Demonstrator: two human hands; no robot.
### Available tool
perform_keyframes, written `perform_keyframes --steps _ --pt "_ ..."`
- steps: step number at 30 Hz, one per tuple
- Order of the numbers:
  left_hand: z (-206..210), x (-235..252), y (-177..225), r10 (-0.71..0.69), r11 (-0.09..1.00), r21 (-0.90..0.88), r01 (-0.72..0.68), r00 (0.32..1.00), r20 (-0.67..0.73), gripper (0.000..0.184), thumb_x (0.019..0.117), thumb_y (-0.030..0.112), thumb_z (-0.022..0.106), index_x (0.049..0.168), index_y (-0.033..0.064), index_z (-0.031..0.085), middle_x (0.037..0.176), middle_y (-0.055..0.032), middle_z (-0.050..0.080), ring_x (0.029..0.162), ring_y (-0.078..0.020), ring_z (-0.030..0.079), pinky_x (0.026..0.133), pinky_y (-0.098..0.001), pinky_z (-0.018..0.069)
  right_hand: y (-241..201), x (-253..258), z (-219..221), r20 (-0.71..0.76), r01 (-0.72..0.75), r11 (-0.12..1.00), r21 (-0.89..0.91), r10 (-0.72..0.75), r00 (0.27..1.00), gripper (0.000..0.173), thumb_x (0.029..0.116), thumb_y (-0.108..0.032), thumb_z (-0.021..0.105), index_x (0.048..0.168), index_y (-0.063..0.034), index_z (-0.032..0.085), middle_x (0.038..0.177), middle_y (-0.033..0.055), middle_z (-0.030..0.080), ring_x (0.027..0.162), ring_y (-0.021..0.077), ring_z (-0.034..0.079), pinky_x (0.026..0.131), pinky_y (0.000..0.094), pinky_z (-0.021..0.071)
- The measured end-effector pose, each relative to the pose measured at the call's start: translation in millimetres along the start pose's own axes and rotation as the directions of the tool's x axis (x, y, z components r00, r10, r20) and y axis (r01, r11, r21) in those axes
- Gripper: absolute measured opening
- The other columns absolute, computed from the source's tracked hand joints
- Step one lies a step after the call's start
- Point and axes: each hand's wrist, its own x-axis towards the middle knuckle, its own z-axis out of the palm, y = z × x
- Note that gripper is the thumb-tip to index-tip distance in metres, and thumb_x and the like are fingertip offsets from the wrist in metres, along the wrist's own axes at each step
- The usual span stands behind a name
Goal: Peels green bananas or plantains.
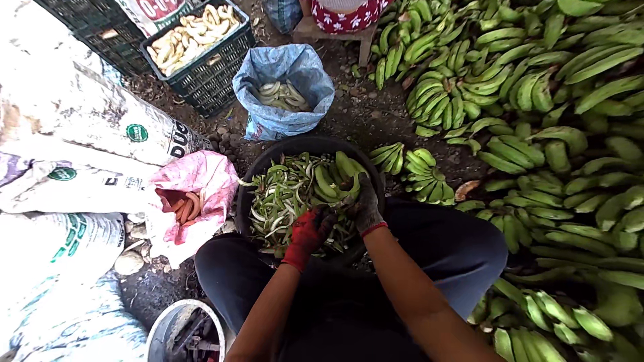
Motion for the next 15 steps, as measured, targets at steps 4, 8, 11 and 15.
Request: perform_keyframes --steps 4,8,11,15 --pt "7 -2 1 0.026 0.999 0.023 -0.026 0.999 0.019 0.062 0.1015 0.057 0.040 0.133 0.0111 0.066 0.124 -0.0142 0.070 0.115 -0.0291 0.067 0.099 -0.0551 0.0503 9 -11 -3 -0.101 -0.033 0.995 -0.090 0.024 0.995 0.048 0.1026 -0.055 0.049 0.125 -0.0135 0.058 0.093 0.0059 0.066 0.080 0.0180 0.065 0.071 0.0399 0.0569" --pt "10 -4 -5 0.062 0.997 0.036 -0.062 0.998 0.001 0.064 0.1002 0.059 0.039 0.131 0.0103 0.067 0.120 -0.0152 0.071 0.111 -0.0302 0.068 0.095 -0.0560 0.0516 13 -16 -5 -0.044 -0.032 0.993 -0.118 0.027 0.999 0.047 0.1047 -0.054 0.045 0.125 -0.0140 0.058 0.093 0.0041 0.066 0.080 0.0153 0.065 0.071 0.0368 0.0569" --pt "12 -5 -24 -0.020 1.000 -0.012 0.019 0.999 -0.041 0.063 0.1004 0.058 0.040 0.132 0.0107 0.067 0.121 -0.0146 0.071 0.113 -0.0296 0.067 0.097 -0.0566 0.0507 17 -16 -7 0.028 -0.073 0.997 -0.034 0.074 0.997 0.041 0.1036 -0.054 0.047 0.111 -0.0156 0.058 0.083 0.0013 0.063 0.069 0.0133 0.063 0.061 0.0335 0.0568" --pt "6 -5 -44 -0.174 0.976 -0.131 0.173 0.985 0.003 0.058 0.1054 0.053 0.037 0.139 0.0131 0.061 0.122 -0.0122 0.070 0.113 -0.0249 0.066 0.101 -0.0521 0.0501 12 -19 -10 0.078 -0.035 0.987 -0.157 0.048 0.996 0.044 0.1034 -0.050 0.051 0.128 -0.0135 0.057 0.093 0.0065 0.067 0.075 0.0171 0.066 0.065 0.0351 0.0582"
